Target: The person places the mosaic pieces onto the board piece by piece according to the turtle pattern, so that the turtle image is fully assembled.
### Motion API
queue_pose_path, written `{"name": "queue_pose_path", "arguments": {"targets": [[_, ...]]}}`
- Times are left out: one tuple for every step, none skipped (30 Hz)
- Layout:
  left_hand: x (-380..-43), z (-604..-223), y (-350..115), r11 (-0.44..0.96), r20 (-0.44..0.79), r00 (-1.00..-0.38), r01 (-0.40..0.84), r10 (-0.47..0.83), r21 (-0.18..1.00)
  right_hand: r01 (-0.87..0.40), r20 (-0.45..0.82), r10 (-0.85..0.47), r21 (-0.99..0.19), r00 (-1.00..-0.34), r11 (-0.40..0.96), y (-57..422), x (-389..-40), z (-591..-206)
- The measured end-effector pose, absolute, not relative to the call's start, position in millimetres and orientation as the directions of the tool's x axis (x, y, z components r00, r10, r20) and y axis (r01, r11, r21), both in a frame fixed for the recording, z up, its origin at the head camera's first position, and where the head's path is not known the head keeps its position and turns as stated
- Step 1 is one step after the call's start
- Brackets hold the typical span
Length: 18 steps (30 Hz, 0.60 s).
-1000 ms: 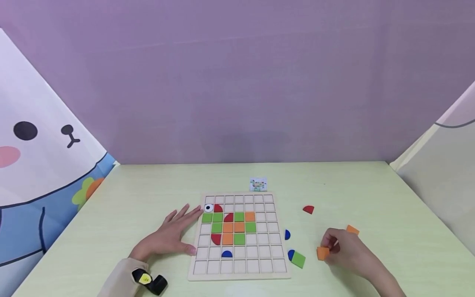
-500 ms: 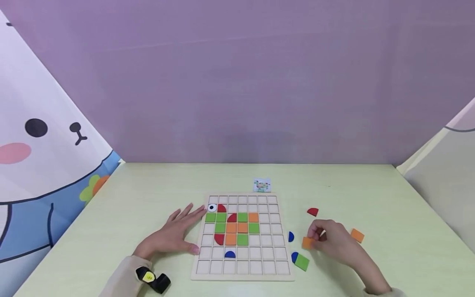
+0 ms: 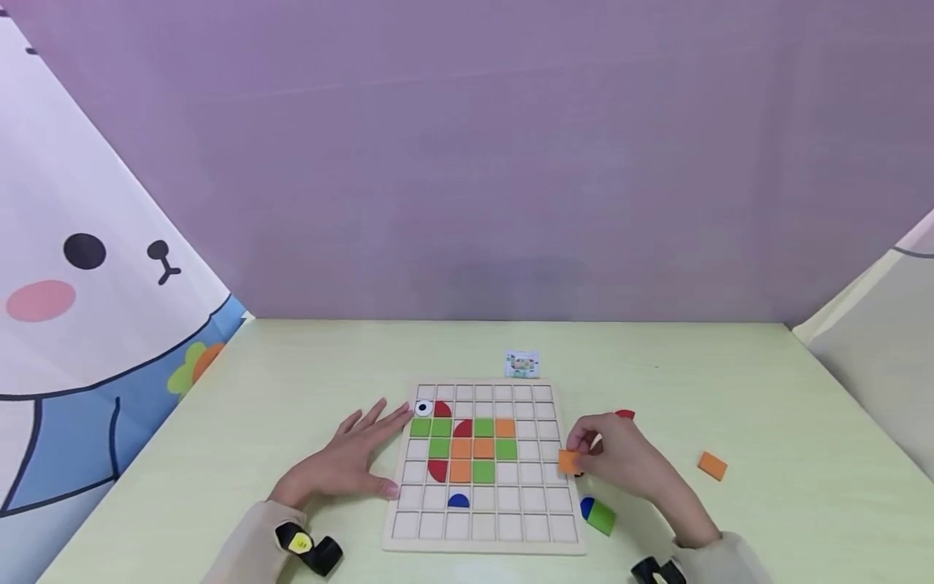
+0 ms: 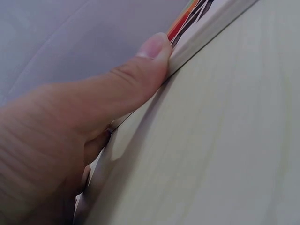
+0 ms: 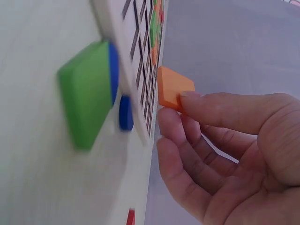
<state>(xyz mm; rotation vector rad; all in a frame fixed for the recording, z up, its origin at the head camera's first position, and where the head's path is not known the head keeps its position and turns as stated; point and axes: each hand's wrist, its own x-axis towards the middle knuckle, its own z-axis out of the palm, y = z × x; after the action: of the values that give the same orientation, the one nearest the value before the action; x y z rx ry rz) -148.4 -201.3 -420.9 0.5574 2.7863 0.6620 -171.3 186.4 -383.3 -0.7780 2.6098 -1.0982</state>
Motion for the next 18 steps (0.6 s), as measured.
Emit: {"name": "queue_pose_path", "arguments": {"targets": [[-148, -421, -201, 0.830, -0.130, -0.904, 0.307, 0.408, 0.466, -0.387, 0.008, -0.548, -0.717, -0.836, 0.580, 183, -172, -383], [-148, -421, -202, 0.830, -0.131, -0.904, 0.306, 0.407, 0.466, -0.379, -0.003, -0.552, -0.724, -0.834, 0.576, 179, -173, -382], [-149, -421, -201, 0.830, -0.132, -0.904, 0.305, 0.407, 0.466, -0.373, -0.010, -0.553, -0.727, -0.833, 0.576, 175, -174, -381], [-149, -421, -201, 0.829, -0.131, -0.903, 0.307, 0.409, 0.468, -0.363, -0.022, -0.553, -0.732, -0.833, 0.576, 172, -175, -380], [-149, -421, -201, 0.828, -0.131, -0.903, 0.309, 0.410, 0.468, -0.360, -0.026, -0.554, -0.735, -0.832, 0.575, 169, -176, -380], [-150, -422, -201, 0.827, -0.130, -0.902, 0.310, 0.412, 0.470, -0.357, -0.030, -0.556, -0.737, -0.831, 0.574, 166, -176, -380], [-151, -422, -201, 0.826, -0.129, -0.901, 0.312, 0.414, 0.470, -0.356, -0.031, -0.558, -0.740, -0.829, 0.570, 164, -177, -379], [-151, -422, -201, 0.825, -0.128, -0.901, 0.314, 0.416, 0.470, -0.353, -0.033, -0.558, -0.743, -0.829, 0.569, 161, -178, -379], [-151, -422, -201, 0.824, -0.126, -0.900, 0.316, 0.417, 0.470, -0.354, -0.034, -0.558, -0.742, -0.829, 0.570, 158, -178, -379], [-152, -423, -201, 0.823, -0.125, -0.899, 0.319, 0.420, 0.469, -0.355, -0.033, -0.559, -0.740, -0.829, 0.571, 155, -179, -379], [-152, -423, -201, 0.823, -0.125, -0.898, 0.321, 0.421, 0.469, -0.358, -0.032, -0.558, -0.735, -0.829, 0.575, 152, -179, -379], [-152, -423, -201, 0.822, -0.125, -0.898, 0.321, 0.422, 0.471, -0.358, -0.034, -0.556, -0.731, -0.831, 0.580, 149, -180, -378], [-152, -423, -201, 0.821, -0.125, -0.897, 0.321, 0.423, 0.472, -0.360, -0.033, -0.552, -0.725, -0.833, 0.587, 146, -181, -378], [-152, -423, -202, 0.820, -0.125, -0.897, 0.322, 0.424, 0.473, -0.363, -0.033, -0.549, -0.717, -0.835, 0.595, 143, -181, -378], [-152, -423, -202, 0.819, -0.124, -0.897, 0.322, 0.424, 0.475, -0.367, -0.031, -0.549, -0.711, -0.835, 0.599, 140, -182, -378], [-152, -424, -202, 0.818, -0.124, -0.897, 0.322, 0.425, 0.476, -0.369, -0.030, -0.551, -0.711, -0.834, 0.598, 138, -182, -379], [-152, -424, -203, 0.818, -0.122, -0.897, 0.322, 0.425, 0.477, -0.372, -0.028, -0.555, -0.713, -0.832, 0.594, 135, -182, -379], [-151, -424, -203, 0.817, -0.121, -0.897, 0.322, 0.425, 0.478, -0.374, -0.028, -0.561, -0.717, -0.827, 0.588, 133, -183, -380]]}}
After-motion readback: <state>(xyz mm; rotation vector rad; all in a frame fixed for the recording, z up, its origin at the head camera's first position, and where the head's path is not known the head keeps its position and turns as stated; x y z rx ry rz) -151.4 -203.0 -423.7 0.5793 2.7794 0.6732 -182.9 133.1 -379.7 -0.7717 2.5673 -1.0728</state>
